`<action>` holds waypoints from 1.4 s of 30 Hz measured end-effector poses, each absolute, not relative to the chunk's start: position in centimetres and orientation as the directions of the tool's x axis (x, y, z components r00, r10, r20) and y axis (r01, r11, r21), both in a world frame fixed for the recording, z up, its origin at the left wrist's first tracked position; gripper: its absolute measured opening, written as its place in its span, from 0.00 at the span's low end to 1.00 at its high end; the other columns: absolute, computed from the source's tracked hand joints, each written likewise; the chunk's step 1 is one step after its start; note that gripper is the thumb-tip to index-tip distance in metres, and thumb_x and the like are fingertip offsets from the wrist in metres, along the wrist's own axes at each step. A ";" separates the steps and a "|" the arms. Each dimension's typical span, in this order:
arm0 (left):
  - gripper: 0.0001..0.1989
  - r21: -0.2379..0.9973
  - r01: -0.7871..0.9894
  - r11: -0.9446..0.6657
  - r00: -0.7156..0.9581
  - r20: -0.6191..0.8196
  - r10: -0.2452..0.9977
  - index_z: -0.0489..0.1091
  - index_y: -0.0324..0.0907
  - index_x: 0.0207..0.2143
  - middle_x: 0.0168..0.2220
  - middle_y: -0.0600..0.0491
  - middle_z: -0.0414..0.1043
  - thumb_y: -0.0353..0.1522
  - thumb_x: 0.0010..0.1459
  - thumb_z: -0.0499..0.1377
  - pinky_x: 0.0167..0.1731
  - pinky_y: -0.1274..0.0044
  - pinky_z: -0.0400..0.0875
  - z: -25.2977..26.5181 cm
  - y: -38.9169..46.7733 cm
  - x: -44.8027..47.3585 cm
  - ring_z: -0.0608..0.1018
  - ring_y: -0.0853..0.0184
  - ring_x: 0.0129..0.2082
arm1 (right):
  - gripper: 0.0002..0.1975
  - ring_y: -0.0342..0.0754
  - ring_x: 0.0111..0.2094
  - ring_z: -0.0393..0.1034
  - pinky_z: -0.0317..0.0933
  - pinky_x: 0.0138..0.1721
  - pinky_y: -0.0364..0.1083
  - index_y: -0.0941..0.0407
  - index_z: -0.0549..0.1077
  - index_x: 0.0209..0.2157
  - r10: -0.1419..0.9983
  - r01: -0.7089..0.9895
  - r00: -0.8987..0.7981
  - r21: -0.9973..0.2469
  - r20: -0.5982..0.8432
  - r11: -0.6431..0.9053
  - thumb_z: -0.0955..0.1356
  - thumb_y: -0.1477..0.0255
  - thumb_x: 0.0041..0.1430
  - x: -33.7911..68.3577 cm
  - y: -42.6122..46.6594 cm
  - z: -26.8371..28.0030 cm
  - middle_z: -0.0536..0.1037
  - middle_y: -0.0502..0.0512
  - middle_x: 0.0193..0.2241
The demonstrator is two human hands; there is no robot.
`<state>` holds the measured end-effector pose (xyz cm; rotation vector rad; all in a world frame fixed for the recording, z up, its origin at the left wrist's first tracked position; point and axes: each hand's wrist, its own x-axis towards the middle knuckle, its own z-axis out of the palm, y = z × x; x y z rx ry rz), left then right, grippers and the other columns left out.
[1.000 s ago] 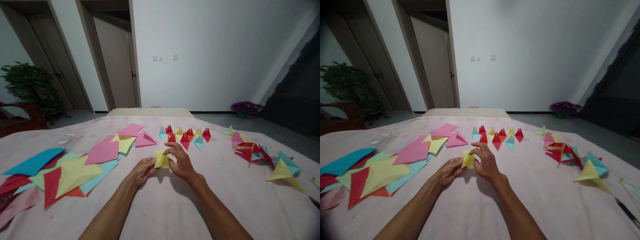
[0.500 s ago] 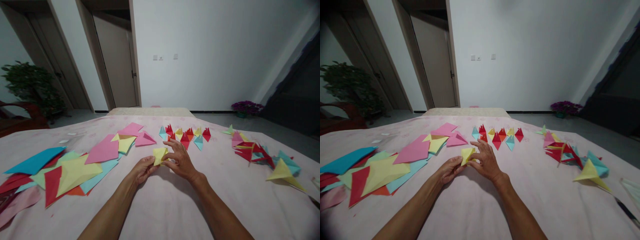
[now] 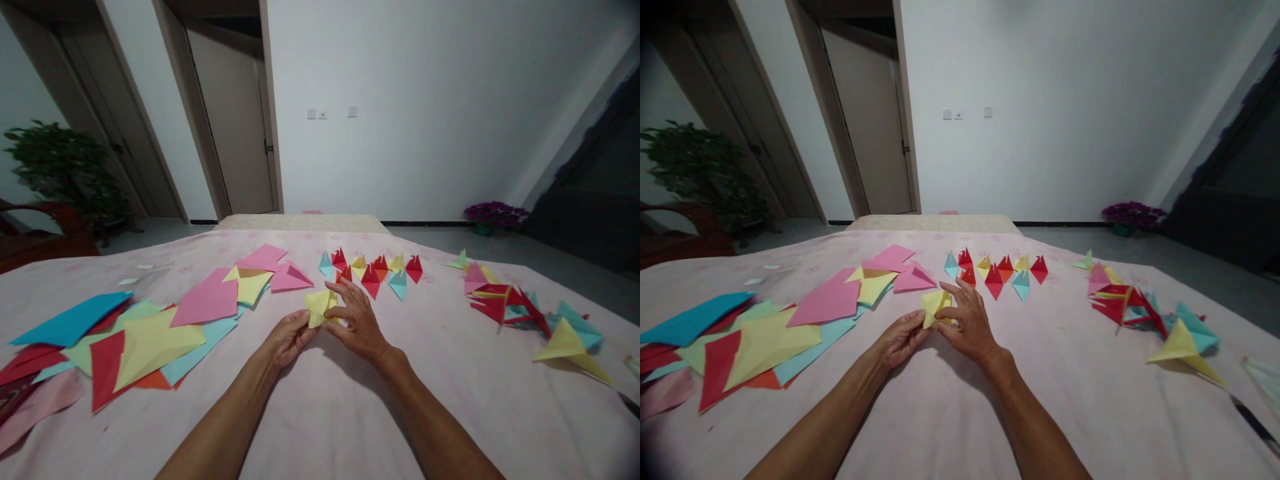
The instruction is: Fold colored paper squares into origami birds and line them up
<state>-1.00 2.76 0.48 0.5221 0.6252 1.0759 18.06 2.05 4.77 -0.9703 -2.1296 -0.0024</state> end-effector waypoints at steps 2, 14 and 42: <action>0.07 0.646 -0.658 0.387 0.331 -0.214 0.919 0.74 0.30 0.40 0.37 0.44 0.79 0.23 0.59 0.60 0.35 0.83 0.78 0.6 2.7 -1.0 0.82 0.69 0.33 | 0.01 0.59 0.64 0.50 0.50 0.60 0.63 0.50 0.78 0.30 0.657 0.640 -0.381 -0.327 0.651 0.695 0.73 0.69 0.53 18.0 2.2 4.6 0.68 0.50 0.60; 0.08 0.607 -0.694 0.388 0.346 -0.191 0.919 0.74 0.30 0.42 0.38 0.44 0.79 0.23 0.61 0.59 0.38 0.82 0.78 0.4 2.6 -0.7 0.82 0.69 0.35 | 0.03 0.61 0.66 0.46 0.49 0.61 0.65 0.49 0.81 0.32 0.714 0.628 -0.332 -0.421 0.617 0.655 0.72 0.68 0.55 17.8 2.4 4.3 0.63 0.51 0.63; 0.12 0.663 -0.631 0.402 0.419 -0.144 0.896 0.74 0.32 0.44 0.43 0.42 0.78 0.25 0.56 0.64 0.38 0.81 0.78 0.5 2.0 0.2 0.81 0.66 0.37 | 0.05 0.58 0.63 0.53 0.51 0.61 0.59 0.49 0.79 0.34 0.598 0.631 -0.323 -0.304 0.733 0.713 0.73 0.65 0.54 17.4 2.1 4.6 0.67 0.51 0.60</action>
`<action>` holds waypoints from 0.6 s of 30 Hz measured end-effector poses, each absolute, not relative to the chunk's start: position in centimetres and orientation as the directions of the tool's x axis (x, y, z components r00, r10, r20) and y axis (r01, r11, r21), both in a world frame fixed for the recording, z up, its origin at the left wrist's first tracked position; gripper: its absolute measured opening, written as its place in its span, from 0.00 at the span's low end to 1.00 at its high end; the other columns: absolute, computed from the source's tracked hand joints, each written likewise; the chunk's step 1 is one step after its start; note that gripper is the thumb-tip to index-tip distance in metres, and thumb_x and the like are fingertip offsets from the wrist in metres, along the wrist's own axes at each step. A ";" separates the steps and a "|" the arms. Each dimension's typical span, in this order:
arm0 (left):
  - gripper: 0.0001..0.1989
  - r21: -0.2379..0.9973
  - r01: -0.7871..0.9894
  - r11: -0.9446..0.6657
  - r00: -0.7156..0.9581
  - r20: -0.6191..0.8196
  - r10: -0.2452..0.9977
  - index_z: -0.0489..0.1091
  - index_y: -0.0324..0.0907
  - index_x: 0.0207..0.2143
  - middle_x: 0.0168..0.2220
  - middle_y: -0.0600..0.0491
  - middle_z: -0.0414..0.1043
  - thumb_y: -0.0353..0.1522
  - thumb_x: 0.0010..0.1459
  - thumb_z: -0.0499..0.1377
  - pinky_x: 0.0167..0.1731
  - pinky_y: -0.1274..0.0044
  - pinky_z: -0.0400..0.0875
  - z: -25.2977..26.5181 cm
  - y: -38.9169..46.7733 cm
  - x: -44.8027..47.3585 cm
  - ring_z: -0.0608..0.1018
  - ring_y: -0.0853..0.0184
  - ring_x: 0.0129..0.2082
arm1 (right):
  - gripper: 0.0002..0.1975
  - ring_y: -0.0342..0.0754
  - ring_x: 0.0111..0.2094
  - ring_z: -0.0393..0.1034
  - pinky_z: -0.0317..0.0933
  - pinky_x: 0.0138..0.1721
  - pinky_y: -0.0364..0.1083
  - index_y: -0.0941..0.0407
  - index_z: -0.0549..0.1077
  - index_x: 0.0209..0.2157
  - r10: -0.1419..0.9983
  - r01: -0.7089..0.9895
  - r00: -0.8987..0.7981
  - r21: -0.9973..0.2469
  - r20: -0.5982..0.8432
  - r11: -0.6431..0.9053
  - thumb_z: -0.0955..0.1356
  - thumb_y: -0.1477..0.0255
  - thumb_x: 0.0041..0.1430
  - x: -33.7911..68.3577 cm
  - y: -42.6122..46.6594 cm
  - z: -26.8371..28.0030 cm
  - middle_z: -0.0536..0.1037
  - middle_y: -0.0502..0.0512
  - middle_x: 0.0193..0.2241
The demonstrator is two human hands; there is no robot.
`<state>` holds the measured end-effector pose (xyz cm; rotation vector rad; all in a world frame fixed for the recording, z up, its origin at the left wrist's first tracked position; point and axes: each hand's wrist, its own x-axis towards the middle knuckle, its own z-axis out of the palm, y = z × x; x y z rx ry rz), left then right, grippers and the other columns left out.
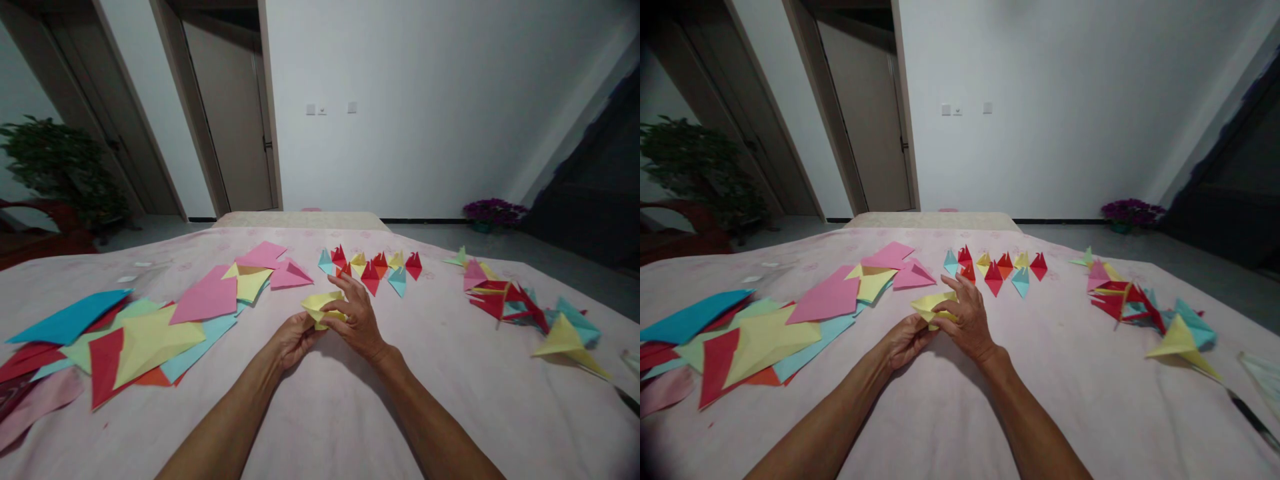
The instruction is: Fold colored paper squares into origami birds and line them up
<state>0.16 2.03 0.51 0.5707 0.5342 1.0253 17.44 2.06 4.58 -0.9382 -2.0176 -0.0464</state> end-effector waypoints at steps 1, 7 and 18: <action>0.13 0.661 -0.635 0.400 0.412 -0.149 0.899 0.74 0.32 0.45 0.43 0.42 0.78 0.24 0.56 0.64 0.38 0.80 0.78 0.6 1.9 0.2 0.81 0.66 0.38 | 0.07 0.59 0.62 0.54 0.51 0.60 0.59 0.49 0.78 0.35 0.589 0.647 -0.295 -0.296 0.752 0.702 0.73 0.64 0.54 17.3 2.0 4.4 0.67 0.52 0.59; 0.11 0.617 -0.674 0.407 0.369 -0.195 0.909 0.73 0.31 0.44 0.41 0.42 0.78 0.23 0.57 0.62 0.38 0.80 0.79 0.5 1.9 0.6 0.82 0.65 0.37 | 0.10 0.57 0.48 0.64 0.56 0.52 0.56 0.51 0.74 0.32 0.534 0.762 -0.114 -0.271 0.838 0.588 0.73 0.60 0.55 17.0 1.6 3.1 0.75 0.56 0.43; 0.04 0.533 -0.800 0.277 0.212 -0.181 0.960 0.73 0.33 0.37 0.37 0.47 0.78 0.23 0.57 0.62 0.35 0.82 0.79 -0.6 1.9 1.7 0.80 0.69 0.34 | 0.07 0.52 0.36 0.63 0.52 0.40 0.53 0.49 0.77 0.35 0.545 0.833 -0.240 -0.118 0.803 0.541 0.68 0.63 0.62 16.4 0.1 3.0 0.76 0.53 0.30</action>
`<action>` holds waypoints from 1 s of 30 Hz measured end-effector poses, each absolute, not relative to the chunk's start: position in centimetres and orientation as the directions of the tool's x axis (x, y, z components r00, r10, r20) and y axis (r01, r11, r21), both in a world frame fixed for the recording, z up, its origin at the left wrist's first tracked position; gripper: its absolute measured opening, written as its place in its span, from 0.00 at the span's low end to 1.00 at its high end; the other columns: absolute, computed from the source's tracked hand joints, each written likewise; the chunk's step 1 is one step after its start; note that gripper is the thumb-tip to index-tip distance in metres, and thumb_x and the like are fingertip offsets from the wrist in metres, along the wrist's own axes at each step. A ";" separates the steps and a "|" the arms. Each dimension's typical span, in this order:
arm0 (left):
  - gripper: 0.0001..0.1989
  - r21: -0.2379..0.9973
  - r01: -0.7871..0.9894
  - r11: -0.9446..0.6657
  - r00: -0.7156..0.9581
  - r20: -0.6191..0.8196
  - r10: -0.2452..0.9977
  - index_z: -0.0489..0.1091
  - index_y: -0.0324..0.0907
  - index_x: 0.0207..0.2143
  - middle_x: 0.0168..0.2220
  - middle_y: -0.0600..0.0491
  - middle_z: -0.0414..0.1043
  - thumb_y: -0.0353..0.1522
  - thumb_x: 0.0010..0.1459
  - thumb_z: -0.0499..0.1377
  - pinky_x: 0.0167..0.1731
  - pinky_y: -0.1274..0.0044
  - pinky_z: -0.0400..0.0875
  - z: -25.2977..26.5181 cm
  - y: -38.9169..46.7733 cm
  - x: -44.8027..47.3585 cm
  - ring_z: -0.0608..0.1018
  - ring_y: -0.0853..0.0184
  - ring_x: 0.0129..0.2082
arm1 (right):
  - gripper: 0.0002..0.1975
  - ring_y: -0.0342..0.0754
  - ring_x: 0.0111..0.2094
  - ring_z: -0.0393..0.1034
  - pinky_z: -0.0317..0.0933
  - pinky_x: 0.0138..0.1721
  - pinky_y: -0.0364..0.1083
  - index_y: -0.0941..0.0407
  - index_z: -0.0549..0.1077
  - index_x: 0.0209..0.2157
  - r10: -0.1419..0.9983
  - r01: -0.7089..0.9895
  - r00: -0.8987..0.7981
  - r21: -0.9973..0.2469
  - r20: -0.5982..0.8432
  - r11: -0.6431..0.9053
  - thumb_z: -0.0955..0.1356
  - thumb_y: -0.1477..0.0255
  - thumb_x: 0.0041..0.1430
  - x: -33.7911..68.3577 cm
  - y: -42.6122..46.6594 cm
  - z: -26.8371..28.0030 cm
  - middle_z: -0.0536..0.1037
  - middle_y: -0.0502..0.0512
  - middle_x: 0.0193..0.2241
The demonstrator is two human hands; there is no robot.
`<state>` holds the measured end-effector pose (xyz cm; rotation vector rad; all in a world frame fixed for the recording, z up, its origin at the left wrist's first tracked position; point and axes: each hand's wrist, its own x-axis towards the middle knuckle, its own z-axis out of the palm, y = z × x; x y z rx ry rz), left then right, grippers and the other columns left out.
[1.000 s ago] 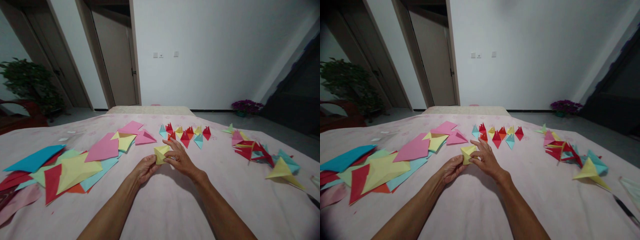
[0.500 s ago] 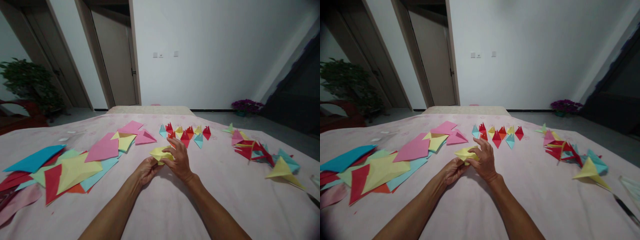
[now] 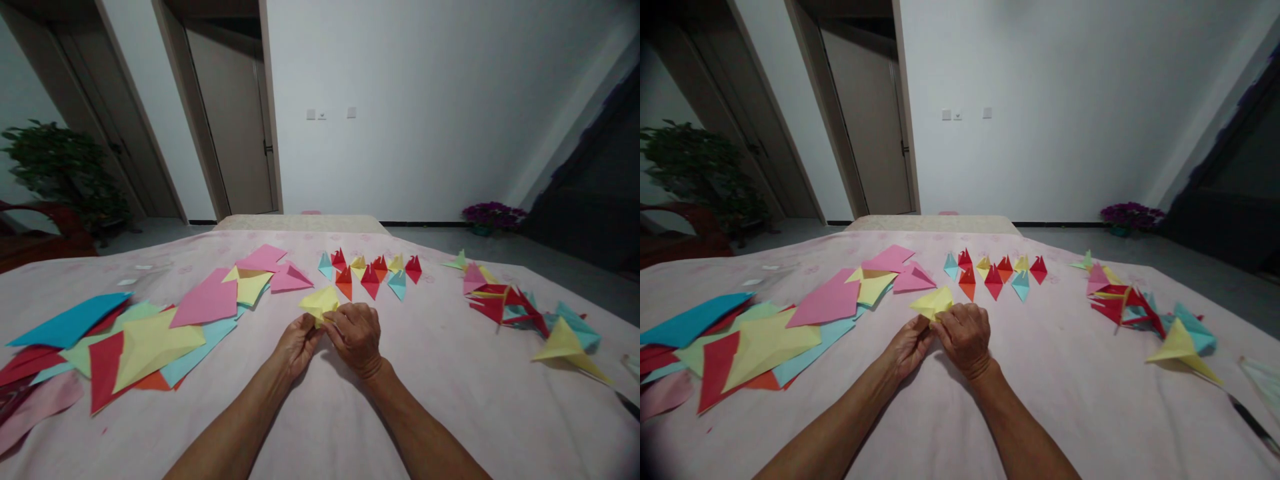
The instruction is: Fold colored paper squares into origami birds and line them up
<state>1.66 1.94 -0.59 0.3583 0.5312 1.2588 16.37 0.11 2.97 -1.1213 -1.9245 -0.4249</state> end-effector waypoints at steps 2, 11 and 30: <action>0.04 0.516 -0.826 0.229 0.165 -0.167 0.972 0.73 0.33 0.35 0.35 0.48 0.78 0.23 0.56 0.64 0.34 0.83 0.78 -0.7 1.8 1.9 0.80 0.71 0.32 | 0.08 0.53 0.38 0.64 0.52 0.40 0.53 0.49 0.77 0.38 0.555 0.826 -0.231 -0.140 0.799 0.545 0.68 0.62 0.61 16.1 -0.1 2.9 0.77 0.54 0.33; 0.12 0.537 -0.838 0.098 0.038 -0.122 0.992 0.73 0.38 0.39 0.36 0.51 0.78 0.27 0.51 0.68 0.36 0.82 0.77 -0.9 1.4 2.5 0.79 0.70 0.35 | 0.06 0.54 0.42 0.66 0.55 0.43 0.53 0.49 0.77 0.39 0.595 0.781 -0.127 -0.290 0.794 0.554 0.71 0.69 0.59 15.0 -0.3 2.5 0.79 0.53 0.38; 0.08 0.640 -0.766 0.059 -0.009 -0.102 0.995 0.75 0.36 0.37 0.40 0.48 0.79 0.25 0.53 0.66 0.45 0.80 0.75 -0.2 0.8 2.7 0.81 0.69 0.40 | 0.02 0.52 0.38 0.70 0.64 0.38 0.49 0.52 0.74 0.33 0.760 0.565 0.156 -0.688 0.632 0.456 0.68 0.71 0.58 14.0 0.8 0.7 0.78 0.54 0.33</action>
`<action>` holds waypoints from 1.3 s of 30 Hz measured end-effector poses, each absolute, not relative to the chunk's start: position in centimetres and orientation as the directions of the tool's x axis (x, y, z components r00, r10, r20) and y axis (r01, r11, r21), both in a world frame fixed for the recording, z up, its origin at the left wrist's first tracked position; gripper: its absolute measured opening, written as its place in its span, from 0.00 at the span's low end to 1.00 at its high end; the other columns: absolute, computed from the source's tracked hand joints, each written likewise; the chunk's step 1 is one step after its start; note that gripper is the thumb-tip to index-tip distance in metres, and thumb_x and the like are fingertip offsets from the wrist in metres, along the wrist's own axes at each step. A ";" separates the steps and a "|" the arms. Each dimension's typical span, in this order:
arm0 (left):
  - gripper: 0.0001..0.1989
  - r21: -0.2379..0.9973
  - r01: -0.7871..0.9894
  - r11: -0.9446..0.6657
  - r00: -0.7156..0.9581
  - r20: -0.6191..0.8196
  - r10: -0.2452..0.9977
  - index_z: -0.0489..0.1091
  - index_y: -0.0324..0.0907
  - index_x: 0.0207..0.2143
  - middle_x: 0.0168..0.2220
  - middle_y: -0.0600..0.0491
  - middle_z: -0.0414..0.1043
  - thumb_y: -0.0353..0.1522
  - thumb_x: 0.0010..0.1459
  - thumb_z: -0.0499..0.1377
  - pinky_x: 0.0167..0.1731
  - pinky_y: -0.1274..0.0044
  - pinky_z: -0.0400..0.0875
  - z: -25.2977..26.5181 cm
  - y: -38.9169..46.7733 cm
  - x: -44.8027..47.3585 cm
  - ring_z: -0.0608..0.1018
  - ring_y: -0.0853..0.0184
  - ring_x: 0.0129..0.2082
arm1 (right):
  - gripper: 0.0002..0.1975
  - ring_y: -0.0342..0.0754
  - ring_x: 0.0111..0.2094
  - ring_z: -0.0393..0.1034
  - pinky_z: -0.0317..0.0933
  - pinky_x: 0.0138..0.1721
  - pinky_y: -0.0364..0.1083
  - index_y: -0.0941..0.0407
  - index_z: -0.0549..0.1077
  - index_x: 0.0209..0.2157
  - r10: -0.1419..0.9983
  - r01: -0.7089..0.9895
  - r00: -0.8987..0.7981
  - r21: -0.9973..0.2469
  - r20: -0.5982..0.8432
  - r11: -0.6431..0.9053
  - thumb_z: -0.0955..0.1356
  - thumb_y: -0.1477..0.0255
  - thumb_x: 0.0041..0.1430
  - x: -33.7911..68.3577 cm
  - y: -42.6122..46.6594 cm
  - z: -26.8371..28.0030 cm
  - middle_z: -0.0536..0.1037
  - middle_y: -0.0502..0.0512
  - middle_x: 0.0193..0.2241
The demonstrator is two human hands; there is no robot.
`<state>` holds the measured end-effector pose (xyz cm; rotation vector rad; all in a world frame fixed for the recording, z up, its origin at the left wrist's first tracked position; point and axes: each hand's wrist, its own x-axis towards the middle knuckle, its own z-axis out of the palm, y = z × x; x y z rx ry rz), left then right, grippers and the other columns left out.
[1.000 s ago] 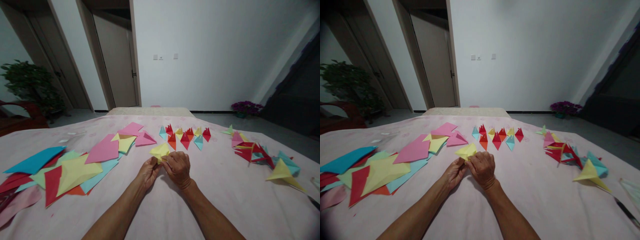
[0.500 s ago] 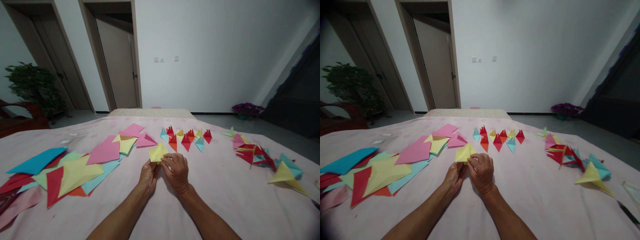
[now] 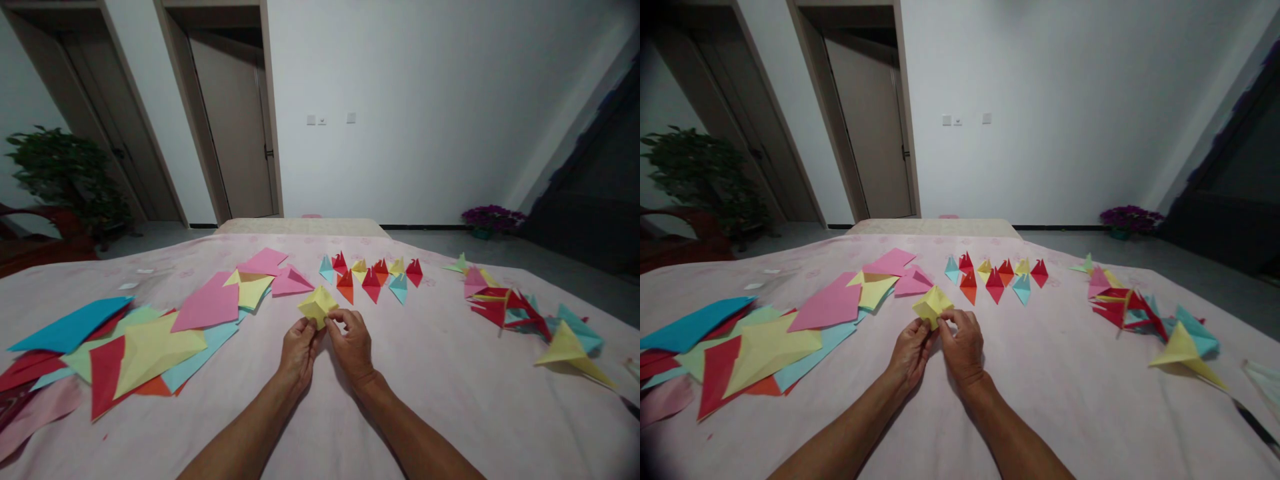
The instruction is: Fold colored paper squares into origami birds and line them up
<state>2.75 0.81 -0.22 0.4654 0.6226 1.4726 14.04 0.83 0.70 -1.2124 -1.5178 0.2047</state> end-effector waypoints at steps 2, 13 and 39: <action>0.08 0.646 -0.761 0.064 -0.002 -0.101 0.995 0.75 0.35 0.37 0.40 0.47 0.79 0.25 0.53 0.67 0.46 0.79 0.75 -0.3 0.8 2.8 0.81 0.68 0.40 | 0.03 0.51 0.36 0.70 0.64 0.36 0.48 0.52 0.75 0.33 0.797 0.510 0.194 -0.753 0.571 0.416 0.68 0.69 0.57 13.9 1.0 0.4 0.77 0.54 0.32; 0.11 0.660 -0.748 0.070 0.001 -0.105 0.994 0.75 0.35 0.36 0.41 0.46 0.79 0.28 0.50 0.69 0.45 0.79 0.76 -0.9 0.7 2.9 0.80 0.68 0.41 | 0.09 0.48 0.30 0.70 0.63 0.33 0.45 0.57 0.76 0.29 0.889 0.198 0.301 -0.934 0.345 0.296 0.70 0.65 0.53 13.5 1.6 0.8 0.78 0.53 0.27; 0.22 0.765 -0.644 0.023 -0.049 -0.071 0.996 0.75 0.32 0.40 0.35 0.46 0.79 0.35 0.45 0.72 0.35 0.77 0.74 -0.4 0.6 2.9 0.79 0.66 0.32 | 0.07 0.47 0.29 0.69 0.63 0.35 0.46 0.56 0.78 0.29 0.922 0.207 0.202 -0.935 0.330 0.289 0.70 0.67 0.52 13.5 1.6 0.7 0.77 0.52 0.28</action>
